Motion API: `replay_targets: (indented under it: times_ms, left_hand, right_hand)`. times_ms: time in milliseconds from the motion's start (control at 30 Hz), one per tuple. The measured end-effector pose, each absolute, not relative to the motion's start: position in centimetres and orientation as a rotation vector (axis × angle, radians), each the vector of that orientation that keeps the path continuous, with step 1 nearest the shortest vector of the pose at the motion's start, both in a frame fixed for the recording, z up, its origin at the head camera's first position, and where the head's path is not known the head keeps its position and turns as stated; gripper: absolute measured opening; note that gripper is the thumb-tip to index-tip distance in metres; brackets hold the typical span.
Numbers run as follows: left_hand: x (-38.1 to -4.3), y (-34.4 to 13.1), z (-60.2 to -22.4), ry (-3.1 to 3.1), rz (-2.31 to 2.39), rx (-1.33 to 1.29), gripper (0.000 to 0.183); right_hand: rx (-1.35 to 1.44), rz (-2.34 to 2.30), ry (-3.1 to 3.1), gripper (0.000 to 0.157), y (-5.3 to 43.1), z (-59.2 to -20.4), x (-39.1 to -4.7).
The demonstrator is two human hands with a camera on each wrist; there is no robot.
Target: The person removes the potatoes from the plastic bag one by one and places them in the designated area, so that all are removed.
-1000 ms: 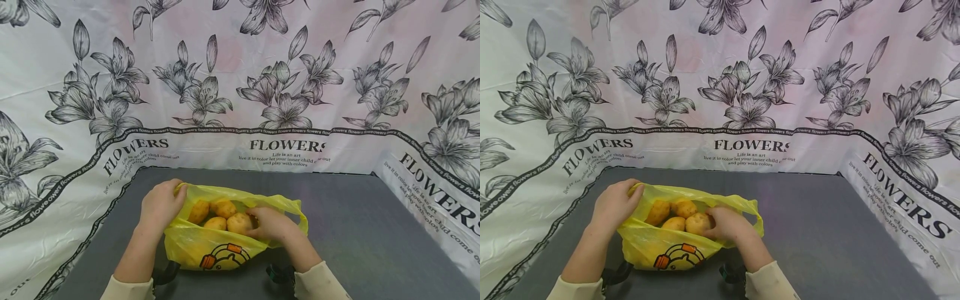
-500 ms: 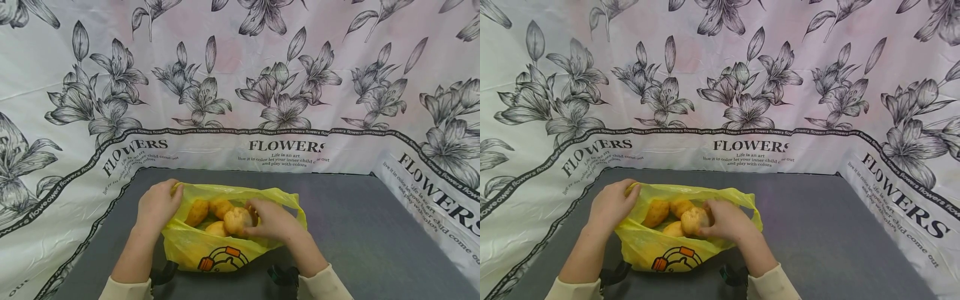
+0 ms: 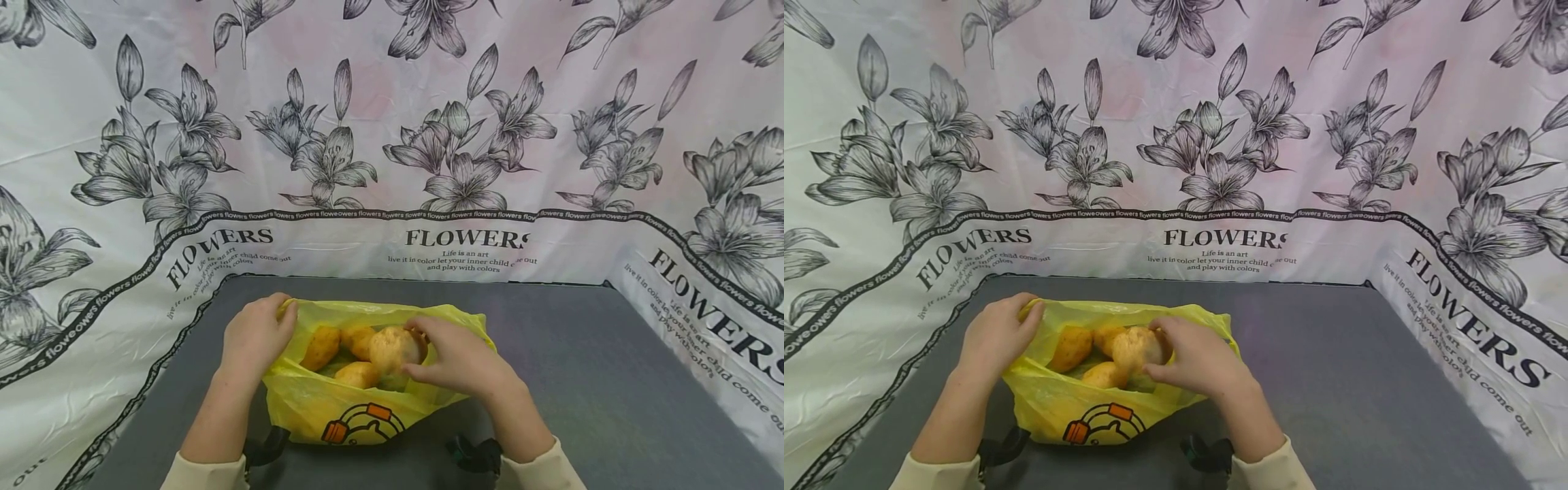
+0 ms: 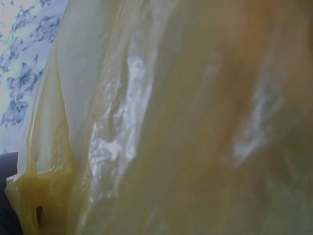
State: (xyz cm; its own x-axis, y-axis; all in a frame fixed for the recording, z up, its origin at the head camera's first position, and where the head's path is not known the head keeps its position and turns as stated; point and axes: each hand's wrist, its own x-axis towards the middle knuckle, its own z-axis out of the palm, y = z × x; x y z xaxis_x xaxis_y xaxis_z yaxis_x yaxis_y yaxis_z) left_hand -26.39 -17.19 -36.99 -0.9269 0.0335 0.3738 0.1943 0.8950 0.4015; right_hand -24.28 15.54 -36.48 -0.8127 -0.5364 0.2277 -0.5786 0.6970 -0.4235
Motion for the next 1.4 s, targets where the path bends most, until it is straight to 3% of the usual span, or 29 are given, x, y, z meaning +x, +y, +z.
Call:
replay_targets:
  times_ms: [1400]
  left_hand:
    - [-26.4,-17.2,-36.9,-2.736,-0.611,-0.148,0.036]
  right_hand:
    - [0.871,0.761,-2.565,0.056,18.7,-32.8,-21.5]
